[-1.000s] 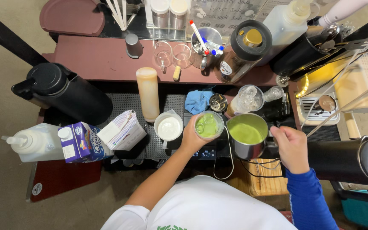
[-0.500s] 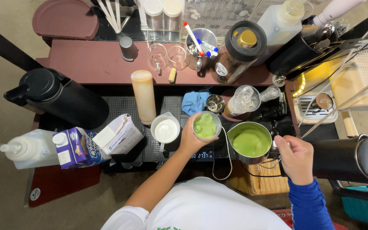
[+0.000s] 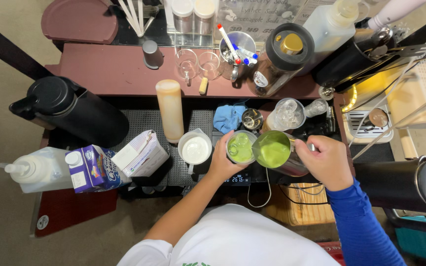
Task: The person prepares a matcha latte by filling a cup with ice, mixing a matcha base in a pitcher, pouring the mixture over the ice, adding milk, and topping it with a caramel-colored sauce from a squeeze bottle.
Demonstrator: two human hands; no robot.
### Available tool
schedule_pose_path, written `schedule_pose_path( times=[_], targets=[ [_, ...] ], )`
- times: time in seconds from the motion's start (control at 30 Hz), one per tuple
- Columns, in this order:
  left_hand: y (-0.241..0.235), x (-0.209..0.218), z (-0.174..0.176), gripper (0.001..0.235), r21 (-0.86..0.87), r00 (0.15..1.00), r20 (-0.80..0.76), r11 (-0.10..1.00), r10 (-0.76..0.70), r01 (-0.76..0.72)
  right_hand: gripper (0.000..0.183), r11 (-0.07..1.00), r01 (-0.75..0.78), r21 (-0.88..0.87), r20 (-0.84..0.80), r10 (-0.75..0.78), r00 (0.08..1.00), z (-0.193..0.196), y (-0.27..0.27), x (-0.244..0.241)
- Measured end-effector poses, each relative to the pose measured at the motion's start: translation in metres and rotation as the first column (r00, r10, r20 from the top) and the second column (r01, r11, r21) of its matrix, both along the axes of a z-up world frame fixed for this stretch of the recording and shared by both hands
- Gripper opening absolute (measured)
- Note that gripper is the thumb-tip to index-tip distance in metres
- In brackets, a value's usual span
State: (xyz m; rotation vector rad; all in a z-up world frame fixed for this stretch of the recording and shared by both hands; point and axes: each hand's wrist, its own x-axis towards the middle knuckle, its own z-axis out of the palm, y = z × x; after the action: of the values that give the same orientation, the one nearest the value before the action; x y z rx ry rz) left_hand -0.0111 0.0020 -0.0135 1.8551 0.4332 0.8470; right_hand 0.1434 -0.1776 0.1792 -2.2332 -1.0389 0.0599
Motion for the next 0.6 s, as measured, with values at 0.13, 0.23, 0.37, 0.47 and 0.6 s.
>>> schedule_pose_path(
  times=[0.13, 0.23, 0.37, 0.47, 0.6],
  targets=[
    [0.001, 0.003, 0.005, 0.094, -0.021, 0.999, -0.026, 1.0, -0.021, 0.02, 0.038, 0.995, -0.06, -0.081, -0.015, 0.059, 0.998, 0.02, 0.018, -0.005],
    [0.003, 0.0, 0.008, 0.094, -0.115, 0.996, -0.016, 0.989, -0.092, 0.09, 0.04, 0.983, -0.072, -0.169, 0.008, 0.074, 0.997, 0.029, 0.03, -0.008],
    [0.004, -0.002, 0.007, 0.09, -0.172, 0.991, -0.012, 0.977, -0.13, 0.126, 0.041, 0.971, -0.109, -0.211, 0.061, 0.125, 0.99, 0.034, 0.04, -0.009],
    [0.003, -0.001, 0.005, 0.091, -0.137, 0.994, -0.02, 0.986, -0.103, 0.099, 0.04, 0.962, -0.09, -0.256, 0.044, 0.105, 0.993, 0.037, 0.044, -0.011],
    [0.004, -0.001, 0.002, 0.092, -0.102, 0.995, -0.016, 0.991, -0.094, 0.092, 0.038, 0.958, -0.095, -0.269, 0.037, 0.109, 0.993, 0.038, 0.046, -0.012]
  ],
)
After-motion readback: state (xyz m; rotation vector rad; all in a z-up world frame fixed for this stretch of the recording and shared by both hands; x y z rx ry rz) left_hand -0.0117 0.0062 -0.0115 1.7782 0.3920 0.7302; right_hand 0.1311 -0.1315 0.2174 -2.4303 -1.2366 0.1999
